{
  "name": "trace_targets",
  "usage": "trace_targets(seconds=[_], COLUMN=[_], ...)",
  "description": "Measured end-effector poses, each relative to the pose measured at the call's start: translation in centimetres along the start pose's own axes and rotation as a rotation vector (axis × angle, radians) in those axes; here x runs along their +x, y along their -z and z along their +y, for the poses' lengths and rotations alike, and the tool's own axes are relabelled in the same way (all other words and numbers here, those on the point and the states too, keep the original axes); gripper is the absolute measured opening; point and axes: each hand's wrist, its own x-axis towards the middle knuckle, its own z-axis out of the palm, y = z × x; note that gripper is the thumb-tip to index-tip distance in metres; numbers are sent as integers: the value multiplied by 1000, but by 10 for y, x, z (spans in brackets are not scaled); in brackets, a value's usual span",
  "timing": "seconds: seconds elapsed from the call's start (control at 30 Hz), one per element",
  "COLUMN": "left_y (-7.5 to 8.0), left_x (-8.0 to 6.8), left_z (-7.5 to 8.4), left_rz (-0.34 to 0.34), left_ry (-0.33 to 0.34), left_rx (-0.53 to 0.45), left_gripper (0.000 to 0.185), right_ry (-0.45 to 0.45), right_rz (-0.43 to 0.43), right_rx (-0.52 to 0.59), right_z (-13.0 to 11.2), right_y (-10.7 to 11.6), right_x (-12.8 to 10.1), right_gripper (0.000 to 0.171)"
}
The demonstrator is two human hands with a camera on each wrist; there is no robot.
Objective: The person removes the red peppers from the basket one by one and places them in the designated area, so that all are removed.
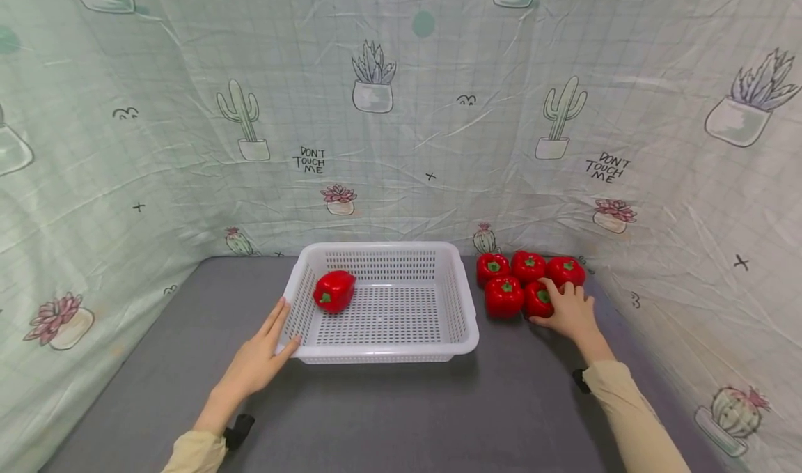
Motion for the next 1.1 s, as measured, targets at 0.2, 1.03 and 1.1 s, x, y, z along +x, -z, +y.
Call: trace_targets(seconds=[0.2, 1.03, 1.1], left_y=[-1, 1, 1], left_x=[0, 0, 0], left_z=[1, 0, 0], left_rz=[-3, -1, 0], left_ry=[-4, -4, -2], left_rx=[-7, -16, -12], left_gripper=[72, 71, 71], right_ry=[53, 479, 511], right_rz=[67, 223, 223], right_rx=[-18, 133, 136], right_z=[-5, -165, -177], right_y=[10, 62, 65], right_x=[-6, 19, 20], right_gripper=[75, 32, 29])
